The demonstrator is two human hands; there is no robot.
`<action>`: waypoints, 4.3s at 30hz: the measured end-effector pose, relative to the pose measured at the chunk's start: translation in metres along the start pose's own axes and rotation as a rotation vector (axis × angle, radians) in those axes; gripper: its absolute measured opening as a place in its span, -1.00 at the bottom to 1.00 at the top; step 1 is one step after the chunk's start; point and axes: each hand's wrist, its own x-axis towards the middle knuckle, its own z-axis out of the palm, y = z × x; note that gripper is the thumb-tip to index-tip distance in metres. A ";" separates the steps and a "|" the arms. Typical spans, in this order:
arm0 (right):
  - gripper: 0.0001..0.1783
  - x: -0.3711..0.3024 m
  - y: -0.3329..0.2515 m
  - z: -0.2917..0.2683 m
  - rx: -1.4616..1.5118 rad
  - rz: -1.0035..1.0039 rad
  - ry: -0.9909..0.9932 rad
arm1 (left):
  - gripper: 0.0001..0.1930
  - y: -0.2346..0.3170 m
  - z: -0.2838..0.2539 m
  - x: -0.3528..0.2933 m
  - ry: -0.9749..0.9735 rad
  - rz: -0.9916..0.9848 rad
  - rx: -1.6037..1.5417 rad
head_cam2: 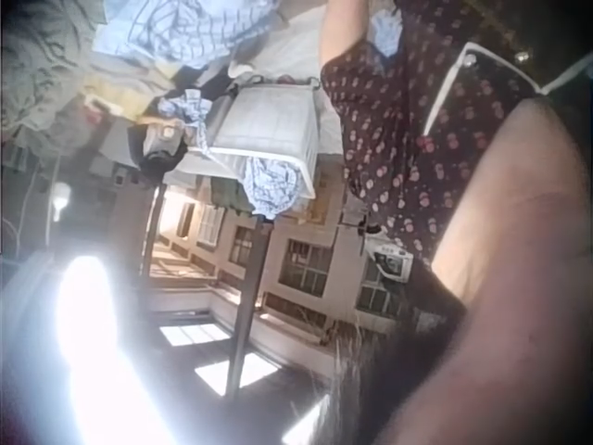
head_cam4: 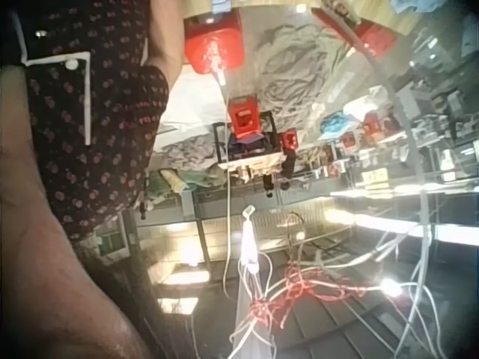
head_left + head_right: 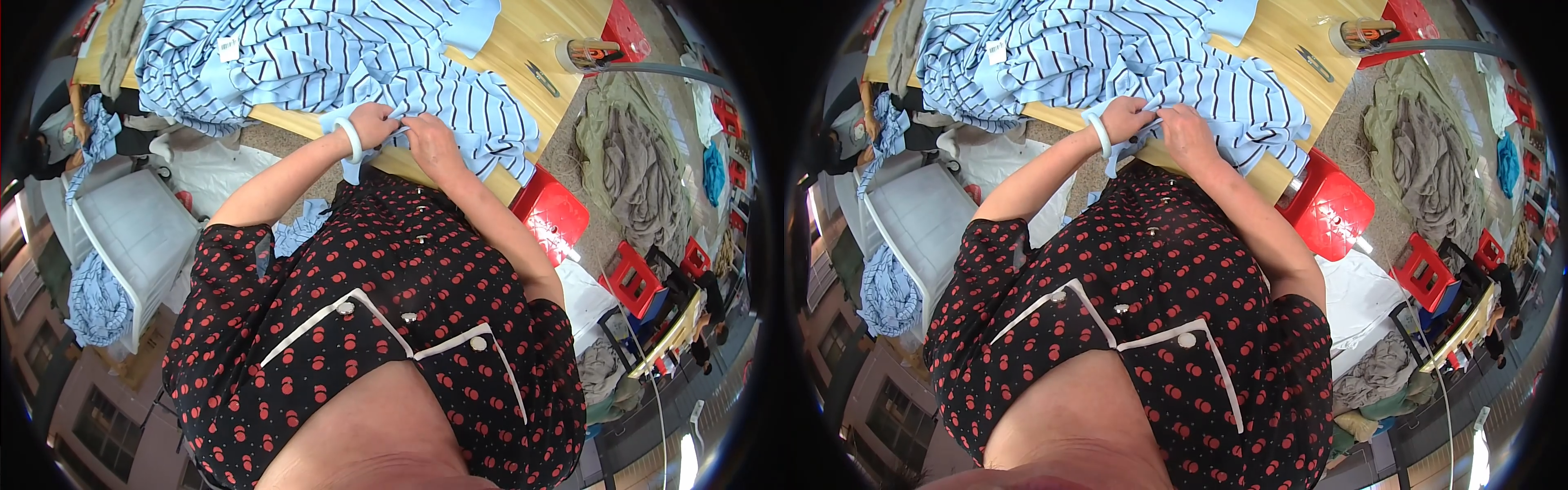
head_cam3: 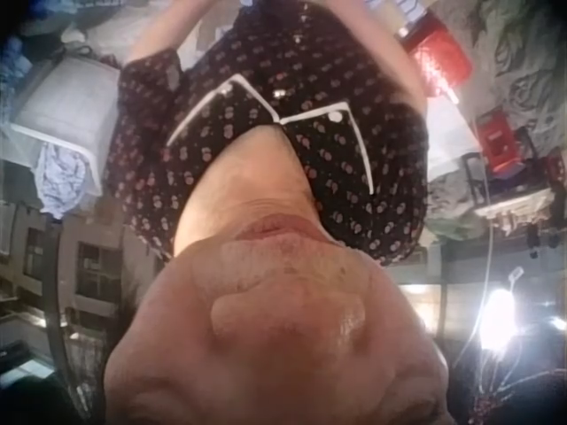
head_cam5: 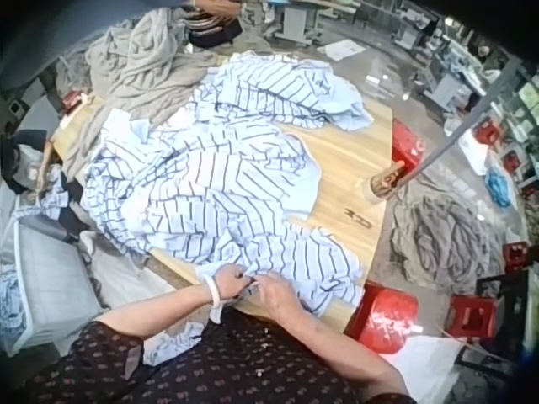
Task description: Folding and inspecting blue and white striped garments on a factory work table.
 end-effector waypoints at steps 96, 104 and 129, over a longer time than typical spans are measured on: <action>-0.83 0.009 0.013 -0.023 -0.079 -0.018 -0.380 | -0.80 -0.002 -0.007 0.038 -0.204 0.179 0.220; -0.84 0.011 0.007 -0.017 -0.072 0.008 -0.227 | -0.79 0.012 -0.011 0.028 -0.197 0.048 0.075; -0.78 0.005 0.007 -0.010 0.162 0.257 0.075 | -0.75 0.004 0.003 0.027 -0.012 0.137 0.073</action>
